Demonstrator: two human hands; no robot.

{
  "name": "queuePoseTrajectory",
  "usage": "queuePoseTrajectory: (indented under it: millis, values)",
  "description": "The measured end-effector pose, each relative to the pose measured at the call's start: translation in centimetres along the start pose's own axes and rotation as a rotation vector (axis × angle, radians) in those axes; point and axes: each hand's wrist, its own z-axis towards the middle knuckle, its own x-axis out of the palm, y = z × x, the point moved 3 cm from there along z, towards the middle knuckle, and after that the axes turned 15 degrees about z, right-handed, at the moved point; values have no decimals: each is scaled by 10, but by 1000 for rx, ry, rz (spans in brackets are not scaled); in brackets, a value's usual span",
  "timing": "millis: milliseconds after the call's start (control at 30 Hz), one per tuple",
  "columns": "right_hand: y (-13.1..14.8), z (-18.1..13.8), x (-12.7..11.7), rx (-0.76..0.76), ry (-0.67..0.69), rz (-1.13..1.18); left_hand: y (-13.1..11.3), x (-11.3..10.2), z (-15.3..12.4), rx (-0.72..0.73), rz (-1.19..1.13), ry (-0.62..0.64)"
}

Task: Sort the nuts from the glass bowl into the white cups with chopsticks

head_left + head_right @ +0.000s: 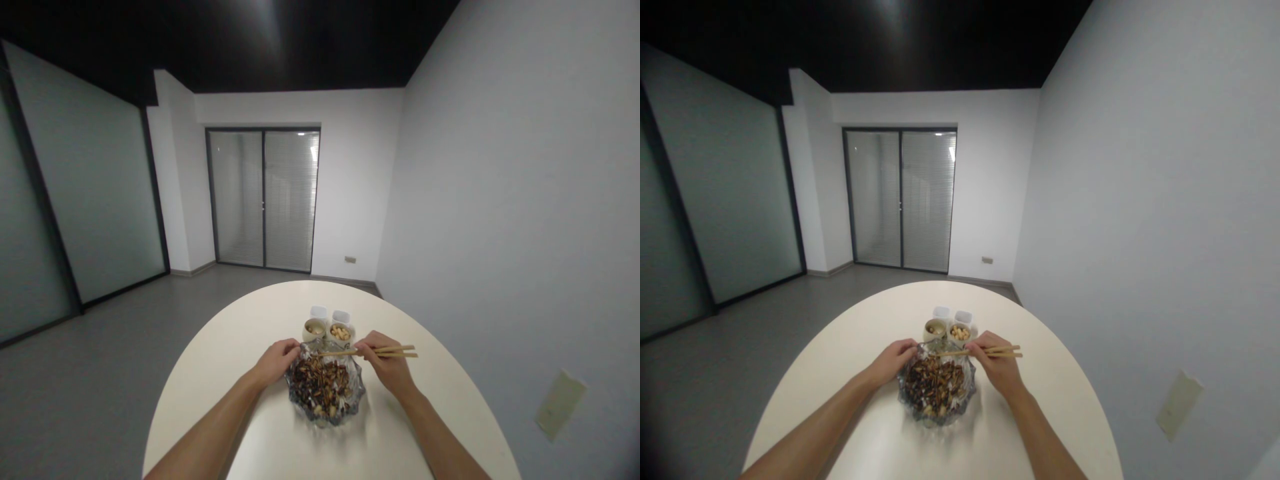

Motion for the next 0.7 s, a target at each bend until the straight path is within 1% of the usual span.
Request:
queuePoseTrajectory:
  millis: [300,533,700]
  values:
    - [-9,0,-8,53,-65,21,1,-1,-1,-8,-13,6]
    - [-10,3,-10,73,-177,128,1,-1,0,-10,-2,2]
    - [-16,4,-18,81,-261,150,-3,-3,-1,-4,-9,8]
